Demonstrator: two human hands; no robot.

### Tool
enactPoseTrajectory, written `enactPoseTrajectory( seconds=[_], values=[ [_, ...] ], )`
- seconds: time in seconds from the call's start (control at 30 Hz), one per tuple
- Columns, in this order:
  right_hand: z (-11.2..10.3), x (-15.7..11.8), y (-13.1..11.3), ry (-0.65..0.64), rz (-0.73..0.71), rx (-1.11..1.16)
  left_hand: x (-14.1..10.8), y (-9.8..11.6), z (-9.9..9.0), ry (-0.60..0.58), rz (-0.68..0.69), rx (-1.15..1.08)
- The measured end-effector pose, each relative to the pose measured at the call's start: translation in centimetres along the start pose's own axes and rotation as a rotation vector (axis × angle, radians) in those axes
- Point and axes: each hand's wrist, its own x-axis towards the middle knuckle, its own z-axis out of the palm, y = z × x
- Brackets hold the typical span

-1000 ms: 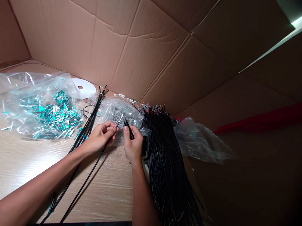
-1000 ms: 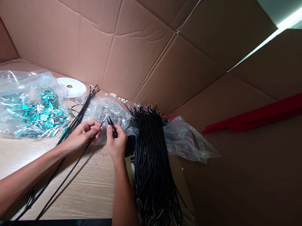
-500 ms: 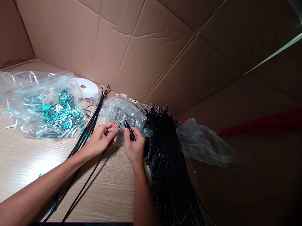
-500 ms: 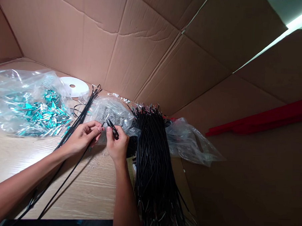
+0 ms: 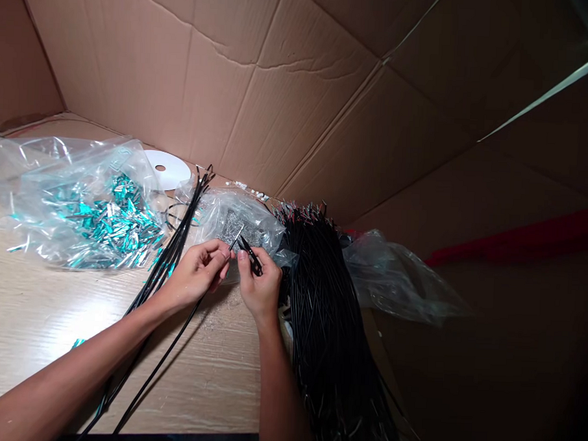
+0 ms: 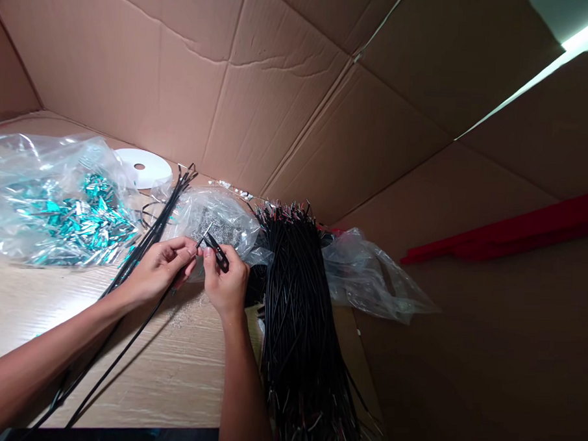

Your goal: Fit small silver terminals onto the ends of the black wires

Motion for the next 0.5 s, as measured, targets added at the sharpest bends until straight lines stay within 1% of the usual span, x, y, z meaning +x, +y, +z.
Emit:
enactPoseTrajectory(
  seconds=[0.3, 0.5],
  values=[
    [-0.15, 0.06, 0.17, 0.016, 0.020, -0.019, 0.07, -0.14, 0.08, 0.083, -0.043, -0.087],
    [-0.07, 0.10, 0.20, 0.033, 0.050, 0.037, 0.07, -0.47, -0.03, 0.101, 0.003, 0.004]
  ],
)
